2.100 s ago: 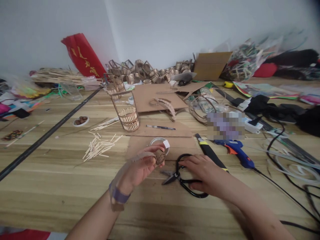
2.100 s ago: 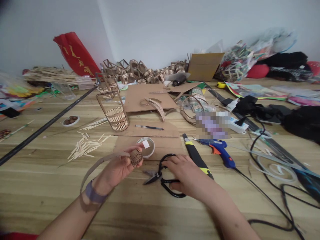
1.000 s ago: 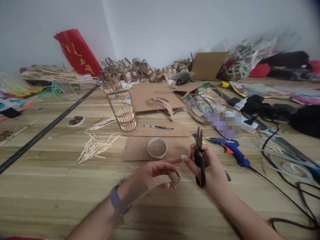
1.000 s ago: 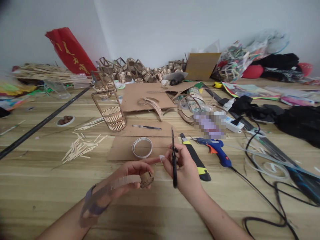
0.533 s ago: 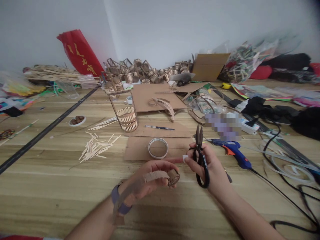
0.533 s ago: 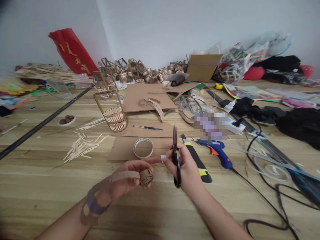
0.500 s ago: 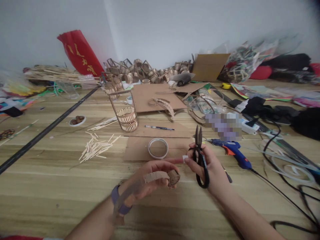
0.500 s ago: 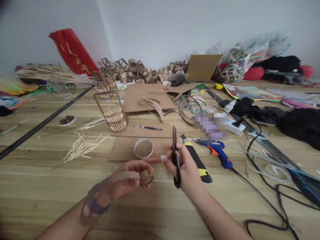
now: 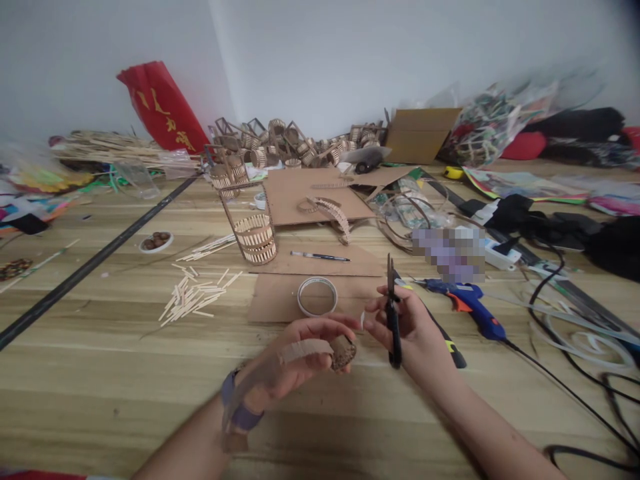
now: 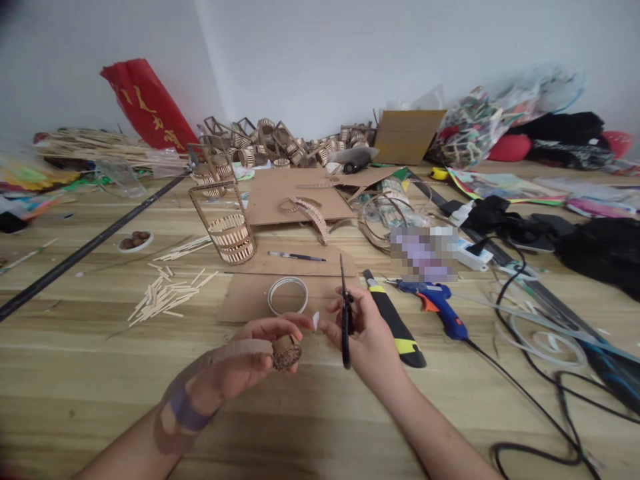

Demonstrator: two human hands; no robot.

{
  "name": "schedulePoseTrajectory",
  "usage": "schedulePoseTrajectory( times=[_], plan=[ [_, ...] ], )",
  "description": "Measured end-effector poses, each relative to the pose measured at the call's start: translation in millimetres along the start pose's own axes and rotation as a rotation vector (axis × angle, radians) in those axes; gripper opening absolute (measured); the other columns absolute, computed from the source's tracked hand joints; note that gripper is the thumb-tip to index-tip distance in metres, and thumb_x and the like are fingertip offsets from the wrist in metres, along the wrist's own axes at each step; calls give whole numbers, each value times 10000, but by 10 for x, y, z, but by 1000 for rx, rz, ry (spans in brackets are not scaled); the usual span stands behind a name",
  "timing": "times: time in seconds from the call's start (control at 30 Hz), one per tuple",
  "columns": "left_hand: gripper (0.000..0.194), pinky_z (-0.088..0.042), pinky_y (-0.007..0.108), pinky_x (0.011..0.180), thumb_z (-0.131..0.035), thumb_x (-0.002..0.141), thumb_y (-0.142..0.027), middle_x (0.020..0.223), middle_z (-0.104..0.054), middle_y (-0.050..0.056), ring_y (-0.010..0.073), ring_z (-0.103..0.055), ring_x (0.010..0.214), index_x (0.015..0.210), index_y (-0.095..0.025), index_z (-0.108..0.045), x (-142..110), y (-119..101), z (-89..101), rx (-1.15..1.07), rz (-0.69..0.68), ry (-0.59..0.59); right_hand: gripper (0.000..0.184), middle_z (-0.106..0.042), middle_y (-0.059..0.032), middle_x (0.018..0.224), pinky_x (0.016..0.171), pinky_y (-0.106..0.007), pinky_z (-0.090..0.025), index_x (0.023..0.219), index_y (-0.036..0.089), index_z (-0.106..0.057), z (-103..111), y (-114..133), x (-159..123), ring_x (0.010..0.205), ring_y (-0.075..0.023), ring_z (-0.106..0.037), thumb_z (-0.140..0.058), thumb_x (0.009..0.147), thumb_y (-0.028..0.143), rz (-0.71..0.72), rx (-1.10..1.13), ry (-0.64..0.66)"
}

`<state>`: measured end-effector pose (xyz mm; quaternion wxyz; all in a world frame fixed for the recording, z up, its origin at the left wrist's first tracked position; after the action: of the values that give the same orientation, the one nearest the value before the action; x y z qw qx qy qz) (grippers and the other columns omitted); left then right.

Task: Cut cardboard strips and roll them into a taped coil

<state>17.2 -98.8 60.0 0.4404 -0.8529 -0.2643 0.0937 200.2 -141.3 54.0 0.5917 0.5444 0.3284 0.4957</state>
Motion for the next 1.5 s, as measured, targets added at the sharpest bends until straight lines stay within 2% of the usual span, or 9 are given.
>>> schedulePoseTrajectory(
  times=[0.1,0.23,0.3,0.43,0.7,1.03,1.37,1.43,1.5],
  plan=[
    [353,-499,244,727,-850,690,-329,1325,-544,107,115,-589,785,991,-167,-766,-8,-8,61,-93,-18,-25,576,-540,16,795,609,-315,-453,1098,277,-451,57,-32,12,683,-170,-549,-695,732,649,-2,-32,102],
    [387,-500,226,692,-853,688,-358,1338,-561,117,106,-612,744,1012,-169,-758,-24,-46,156,-182,-99,-67,646,-464,18,725,582,-311,-367,1085,234,-482,45,-4,-42,620,-157,-425,-376,818,813,-7,30,451],
    [395,-503,221,677,-855,685,-376,1340,-568,115,104,-613,738,1011,-177,-756,-24,-52,182,-208,-118,-94,686,-451,14,724,582,-308,-335,1072,218,-482,1,34,-89,624,-154,-397,-318,813,832,-28,68,595],
    [398,-507,204,669,-864,675,-381,1316,-596,111,95,-619,731,996,-172,-759,-8,-35,161,-244,-114,-105,703,-437,9,737,588,-302,-306,1073,203,-476,-100,89,-147,632,-149,-371,-316,806,834,-44,162,689],
    [375,-514,173,688,-864,687,-348,1346,-591,121,76,-637,733,991,-155,-760,8,5,90,-300,-72,-94,690,-450,25,683,564,-290,-303,1074,208,-510,-142,3,-167,583,-138,-365,-345,812,824,-67,300,656],
    [378,-509,170,701,-854,696,-363,1356,-582,109,69,-628,733,1009,-174,-761,4,7,83,-290,-68,-88,693,-437,54,606,485,-260,-279,1025,204,-501,-177,63,-150,485,-108,-347,-347,797,840,-119,318,624],
    [359,-507,166,702,-843,718,-359,1317,-600,105,82,-638,755,1017,-178,-759,-6,12,94,-288,-71,-73,623,-392,96,456,362,-231,-236,946,200,-511,-162,1,-171,332,-85,-276,-350,845,793,-122,31,497],
    [356,-502,170,708,-838,725,-358,1302,-608,103,85,-635,759,1021,-177,-759,-4,13,94,-288,-80,-74,542,-442,77,479,375,-239,-293,914,211,-544,-123,-17,-130,354,-106,-358,-464,824,739,-76,-146,396],
    [354,-495,177,711,-835,730,-352,1278,-622,101,90,-632,759,1024,-171,-758,-1,14,94,-296,-94,-67,390,-552,35,577,460,-255,-398,897,223,-575,-57,-13,-66,473,-147,-508,-603,791,598,14,-359,284]
  ],
)
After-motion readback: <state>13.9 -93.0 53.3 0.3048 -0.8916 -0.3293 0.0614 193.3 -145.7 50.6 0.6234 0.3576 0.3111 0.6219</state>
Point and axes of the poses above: each hand's wrist, its own x-axis towards the middle knuckle, its own z-axis out of the back of the hand, y = z × x, the point moved 3 cm from there along x, towards the middle knuckle
